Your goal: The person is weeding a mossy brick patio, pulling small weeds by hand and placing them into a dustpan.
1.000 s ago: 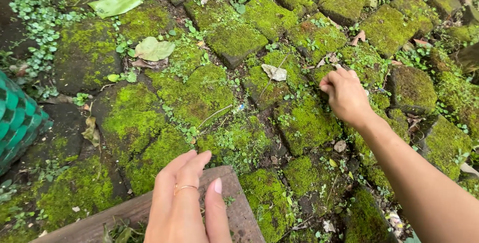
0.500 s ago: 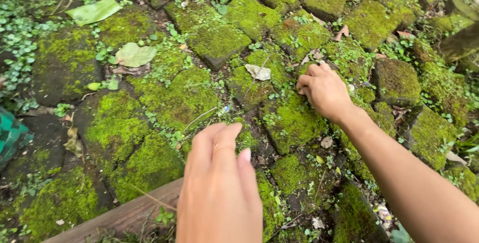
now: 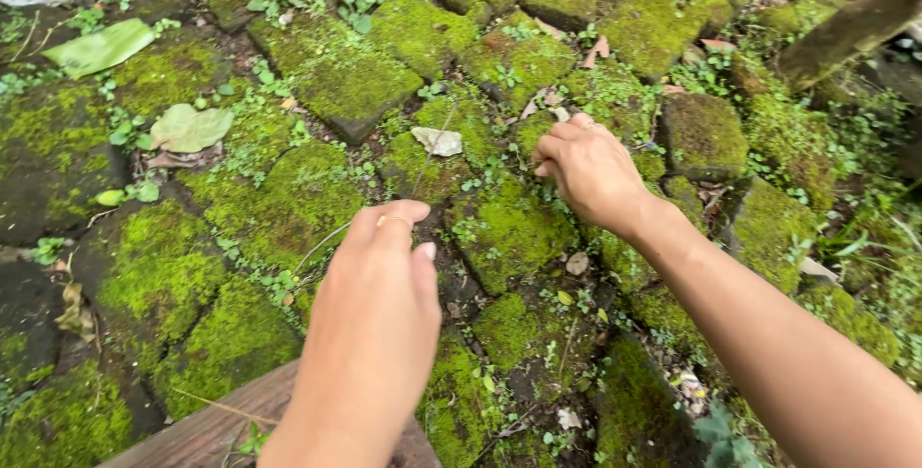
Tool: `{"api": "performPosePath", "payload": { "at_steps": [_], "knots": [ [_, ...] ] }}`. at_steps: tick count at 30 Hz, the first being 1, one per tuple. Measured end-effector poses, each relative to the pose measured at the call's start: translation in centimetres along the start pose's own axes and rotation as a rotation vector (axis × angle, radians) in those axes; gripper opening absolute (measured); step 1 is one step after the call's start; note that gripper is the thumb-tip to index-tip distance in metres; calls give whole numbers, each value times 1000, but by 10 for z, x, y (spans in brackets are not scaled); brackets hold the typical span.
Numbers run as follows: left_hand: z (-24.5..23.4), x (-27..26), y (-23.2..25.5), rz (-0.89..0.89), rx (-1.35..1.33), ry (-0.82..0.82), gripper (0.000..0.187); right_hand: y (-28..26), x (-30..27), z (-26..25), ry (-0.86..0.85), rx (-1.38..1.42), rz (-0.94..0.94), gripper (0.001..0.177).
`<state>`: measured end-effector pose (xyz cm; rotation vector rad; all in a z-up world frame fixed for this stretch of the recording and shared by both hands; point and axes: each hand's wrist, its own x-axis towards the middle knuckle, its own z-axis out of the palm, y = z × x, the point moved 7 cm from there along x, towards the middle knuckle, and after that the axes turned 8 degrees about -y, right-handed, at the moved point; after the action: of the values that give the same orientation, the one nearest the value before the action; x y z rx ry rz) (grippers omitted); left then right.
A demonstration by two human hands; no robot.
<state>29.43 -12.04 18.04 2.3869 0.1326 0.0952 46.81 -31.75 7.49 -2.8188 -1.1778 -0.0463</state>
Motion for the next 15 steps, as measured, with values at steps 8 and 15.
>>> {"api": "performPosePath", "payload": {
  "at_steps": [8,15],
  "knots": [
    [15,1,-46,-99,-124,-78,23,-61,-37,-44,-153,305,52,6],
    [5,-2,-88,-236,4,-114,11,-225,-114,-35,-371,835,-274,11]
  ]
}}
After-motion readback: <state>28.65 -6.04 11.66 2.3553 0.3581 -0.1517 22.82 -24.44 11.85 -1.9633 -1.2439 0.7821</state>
